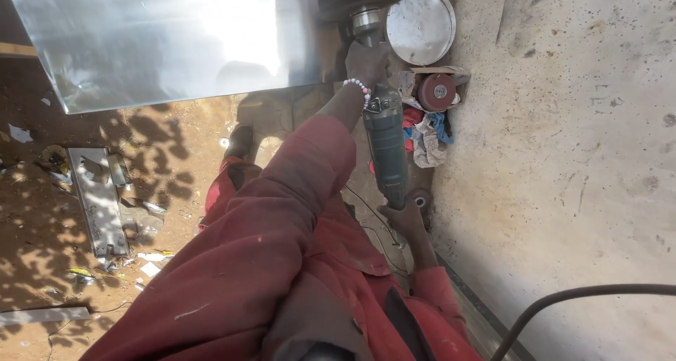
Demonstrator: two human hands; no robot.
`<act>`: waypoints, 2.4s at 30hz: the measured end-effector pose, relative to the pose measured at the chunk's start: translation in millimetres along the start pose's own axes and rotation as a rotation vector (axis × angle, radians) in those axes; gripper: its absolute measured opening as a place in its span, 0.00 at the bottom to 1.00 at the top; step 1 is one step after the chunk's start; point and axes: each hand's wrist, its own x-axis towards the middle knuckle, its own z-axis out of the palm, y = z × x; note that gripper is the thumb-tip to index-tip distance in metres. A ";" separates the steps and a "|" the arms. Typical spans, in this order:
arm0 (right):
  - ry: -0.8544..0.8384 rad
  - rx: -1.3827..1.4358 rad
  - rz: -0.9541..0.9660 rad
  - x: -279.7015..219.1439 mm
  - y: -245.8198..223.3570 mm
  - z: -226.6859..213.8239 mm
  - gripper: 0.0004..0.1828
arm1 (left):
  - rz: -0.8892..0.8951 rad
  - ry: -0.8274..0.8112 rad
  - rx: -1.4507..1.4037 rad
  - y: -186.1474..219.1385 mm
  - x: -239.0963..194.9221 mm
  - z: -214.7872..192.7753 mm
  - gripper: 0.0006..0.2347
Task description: Using a handheld power polisher to buff and finish the surface of a rectangular metal sheet.
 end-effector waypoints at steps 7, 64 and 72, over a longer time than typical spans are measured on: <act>-0.056 -0.161 -0.066 0.6 -32.0 26.2 0.17 | -0.016 0.087 -0.200 1.6 7.8 -64.9 0.08; 0.020 0.282 -0.096 13.3 14.5 41.4 0.16 | 0.236 -0.031 0.047 -62.2 119.7 13.7 0.18; -0.015 -0.045 -0.039 -12.1 -42.3 57.0 0.15 | 0.034 0.035 -0.174 -8.9 21.4 -79.6 0.15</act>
